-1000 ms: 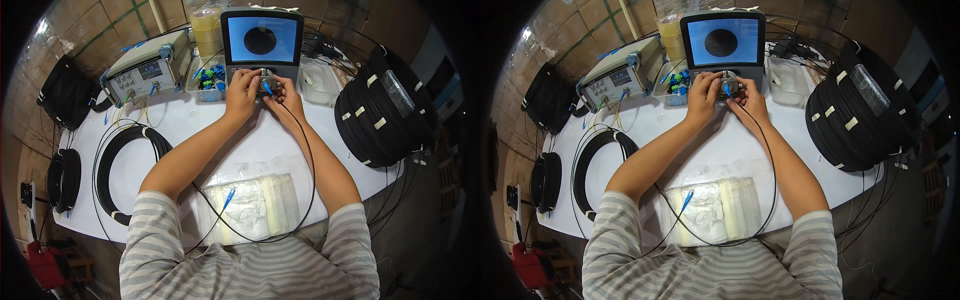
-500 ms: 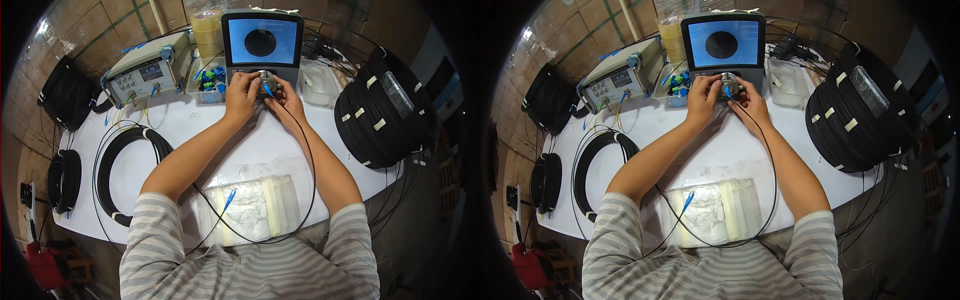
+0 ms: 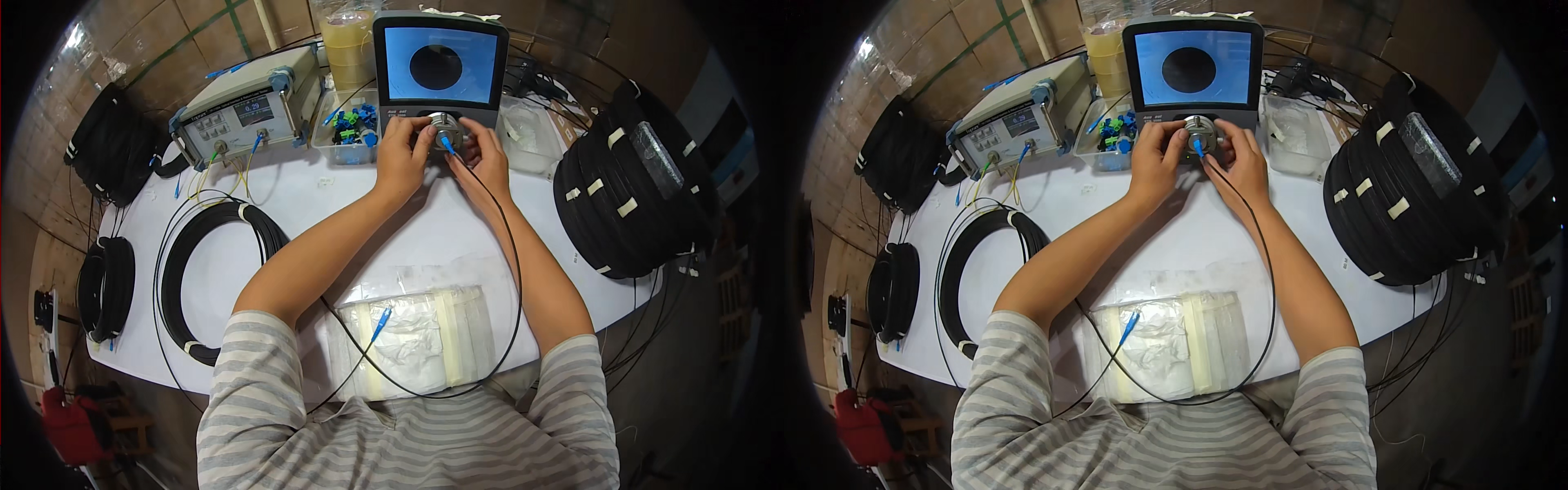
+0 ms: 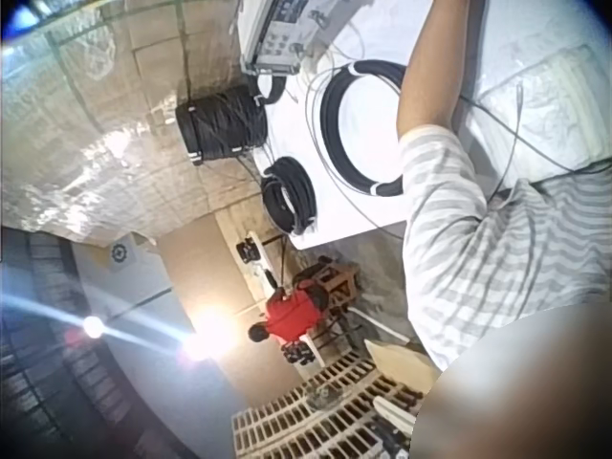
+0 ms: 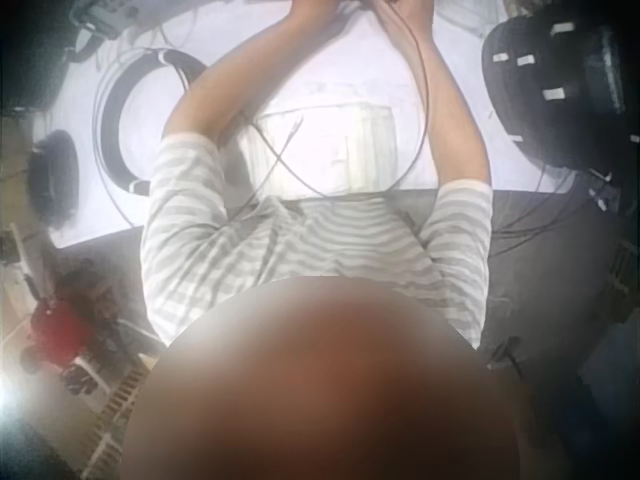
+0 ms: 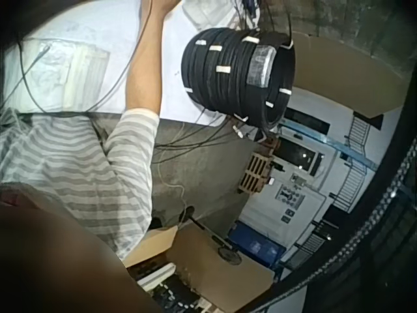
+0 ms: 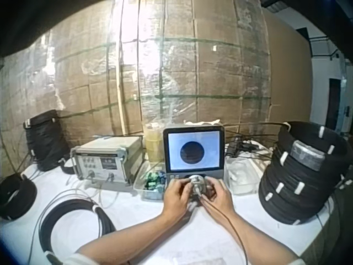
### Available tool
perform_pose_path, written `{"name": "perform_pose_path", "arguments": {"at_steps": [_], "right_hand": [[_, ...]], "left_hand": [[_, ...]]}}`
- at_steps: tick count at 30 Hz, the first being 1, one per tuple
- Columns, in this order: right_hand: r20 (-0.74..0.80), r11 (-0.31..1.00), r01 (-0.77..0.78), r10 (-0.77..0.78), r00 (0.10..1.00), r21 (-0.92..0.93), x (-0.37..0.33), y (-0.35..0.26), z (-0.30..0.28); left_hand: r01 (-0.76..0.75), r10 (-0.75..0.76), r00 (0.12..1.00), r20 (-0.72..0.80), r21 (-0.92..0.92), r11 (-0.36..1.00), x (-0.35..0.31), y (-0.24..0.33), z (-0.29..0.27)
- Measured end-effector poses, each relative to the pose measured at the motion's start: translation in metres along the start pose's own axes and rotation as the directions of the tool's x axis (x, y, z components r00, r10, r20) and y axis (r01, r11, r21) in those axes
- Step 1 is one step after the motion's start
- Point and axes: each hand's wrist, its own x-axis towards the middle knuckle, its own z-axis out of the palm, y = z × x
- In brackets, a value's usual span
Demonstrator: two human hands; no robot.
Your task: The recorder cleans the end face of a fiber optic connector and uses a fiber scope to inspect it on a monitor.
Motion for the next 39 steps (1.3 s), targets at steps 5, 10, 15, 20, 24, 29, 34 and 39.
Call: {"name": "perform_pose_path", "arguments": {"at_steps": [5,10,15,20,24,29,34,39], "right_hand": [[-0.168,0.921,0.366,-0.385,0.908,-0.132,-0.005,-0.016,-0.001],[-0.119,0.875,0.482,-0.484,0.867,-0.05,-0.013,-0.035,-0.008],[0.14,0.912,0.238,-0.298,0.944,0.335,-0.067,-0.056,-0.011],[0.499,0.851,-0.12,-0.18,0.848,0.511,-0.114,-0.091,-0.039],[0.698,0.888,-0.203,-0.165,0.697,0.413,-0.115,-0.107,-0.049],[0.71,0.927,-0.085,-0.22,0.669,0.366,-0.102,-0.111,-0.049],[0.716,0.944,0.036,-0.274,0.642,0.329,-0.105,-0.119,-0.039],[0.691,0.936,0.041,-0.287,0.664,0.349,-0.104,-0.114,-0.045]], "left_hand": [[0.04,-0.04,0.999,-0.019,-0.026,0.999,-0.002,0.001,0.001],[-0.04,0.039,0.998,-0.055,-0.025,0.999,0.003,-0.006,0.011],[-0.011,0.013,0.999,-0.052,0.044,0.999,0.006,-0.007,0.005],[0.051,-0.05,0.998,-0.029,0.035,0.998,0.001,-0.002,0.006],[0.053,-0.05,0.997,-0.059,0.058,0.997,-0.001,0.0,0.001],[0.071,-0.07,0.997,-0.027,0.047,0.996,-0.003,0.003,0.003],[0.045,-0.041,0.998,-0.048,0.081,0.996,-0.004,-0.003,0.006],[0.08,-0.082,0.996,0.041,0.059,0.995,-0.003,0.031,0.0]]}}
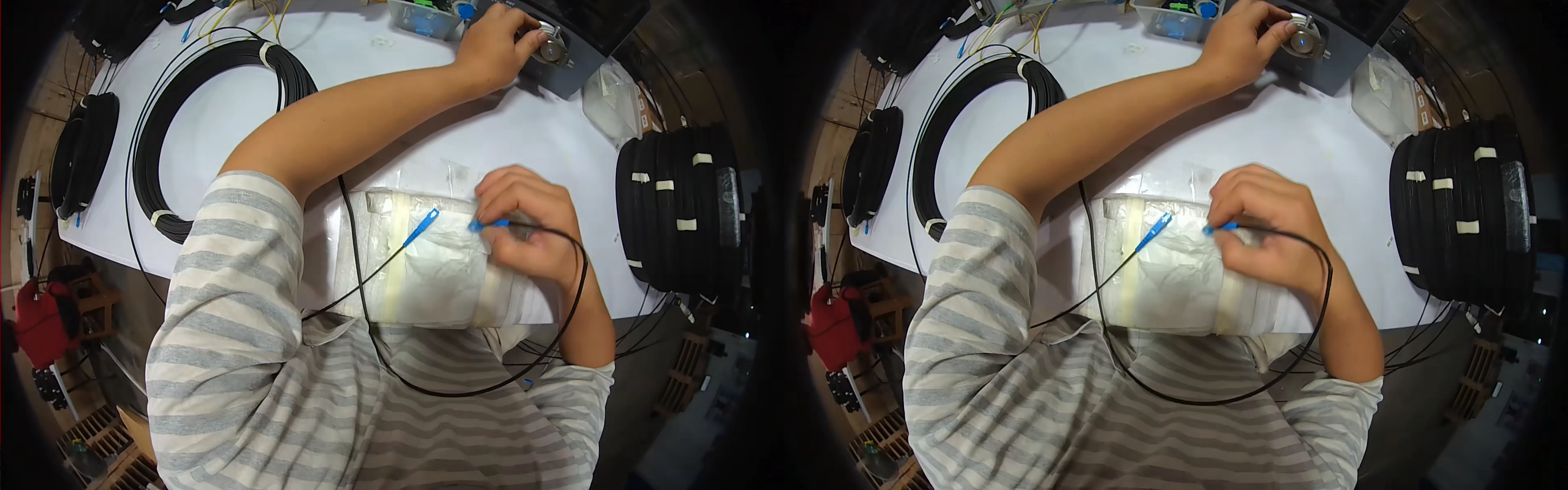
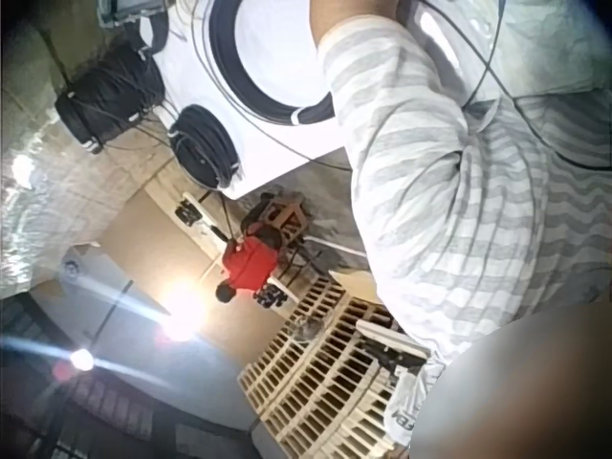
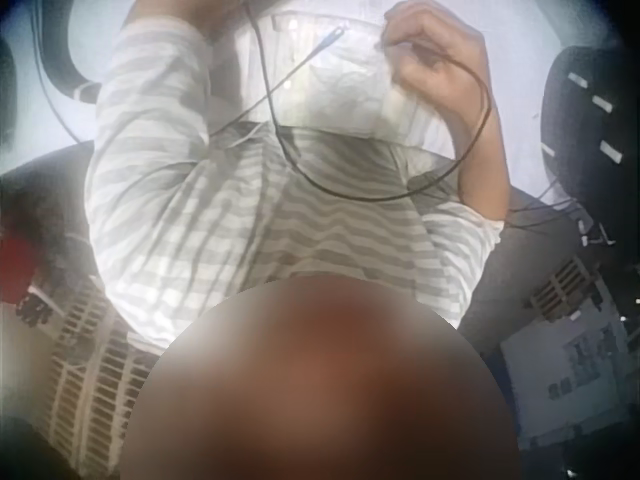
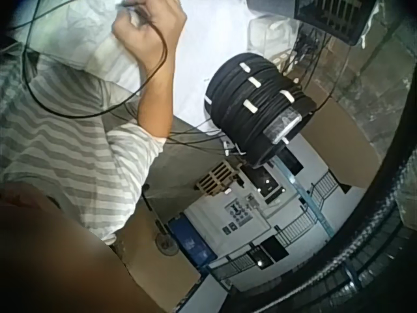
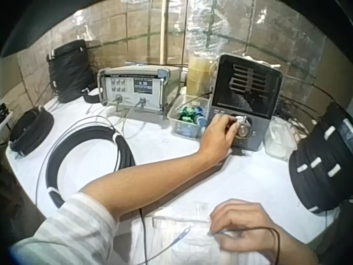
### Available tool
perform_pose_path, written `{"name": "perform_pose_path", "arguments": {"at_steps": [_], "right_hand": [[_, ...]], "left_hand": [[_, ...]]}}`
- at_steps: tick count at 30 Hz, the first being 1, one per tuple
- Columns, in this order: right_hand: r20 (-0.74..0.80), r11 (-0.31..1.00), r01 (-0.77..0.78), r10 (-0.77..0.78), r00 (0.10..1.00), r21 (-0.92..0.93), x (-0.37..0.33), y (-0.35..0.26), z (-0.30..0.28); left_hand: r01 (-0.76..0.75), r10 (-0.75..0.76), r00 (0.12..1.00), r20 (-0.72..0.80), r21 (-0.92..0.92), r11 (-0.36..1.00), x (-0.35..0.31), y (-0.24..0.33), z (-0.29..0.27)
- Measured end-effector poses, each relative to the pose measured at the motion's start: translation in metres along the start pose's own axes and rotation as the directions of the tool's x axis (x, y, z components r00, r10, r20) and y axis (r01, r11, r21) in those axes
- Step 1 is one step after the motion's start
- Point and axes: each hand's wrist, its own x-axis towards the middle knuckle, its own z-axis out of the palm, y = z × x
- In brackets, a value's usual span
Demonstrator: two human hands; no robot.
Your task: The recorder cleans the end face of a fiber optic connector and uses a fiber scope to inspect it on a monitor.
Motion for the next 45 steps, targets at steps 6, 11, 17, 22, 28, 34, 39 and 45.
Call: {"name": "perform_pose_path", "arguments": {"at_steps": [6,11,17,22,28,34,39,45], "right_hand": [[0.031,1.0,0.006,-0.005,1.0,-0.017,-0.001,0.0,0.004],[0.019,0.999,-0.007,0.007,1.0,-0.035,0.001,-0.001,0.008],[-0.001,0.999,-0.033,0.033,0.999,-0.022,0.0,0.0,0.009],[0.018,0.999,0.021,-0.022,1.0,0.035,-0.001,0.001,0.009],[0.051,0.996,0.065,-0.068,0.996,0.063,0.009,-0.003,0.014],[0.067,0.99,0.055,-0.064,0.996,0.129,0.002,-0.009,0.002],[0.182,0.996,0.073,-0.082,0.98,0.056,0.011,-0.008,0.011],[0.25,0.997,0.081,-0.079,0.965,0.003,0.013,-0.015,0.009]], "left_hand": [[-0.004,0.086,0.988,-0.125,0.546,0.838,-0.003,0.002,0.02],[-0.038,0.128,0.984,-0.126,0.554,0.832,0.004,-0.034,0.026],[-0.002,0.002,1.0,-0.013,-0.021,1.0,0.003,-0.015,-0.007],[-0.041,0.107,0.988,-0.111,0.477,0.878,-0.005,0.0,0.007],[0.001,-0.014,0.991,-0.134,-0.103,0.995,0.006,-0.057,0.012],[0.064,-0.061,0.994,0.091,-0.032,0.997,0.006,-0.015,-0.008],[-0.057,0.054,0.995,-0.085,-0.03,0.998,-0.001,-0.035,0.007],[-0.068,0.068,0.996,-0.053,-0.008,0.998,0.001,-0.034,0.004]]}}
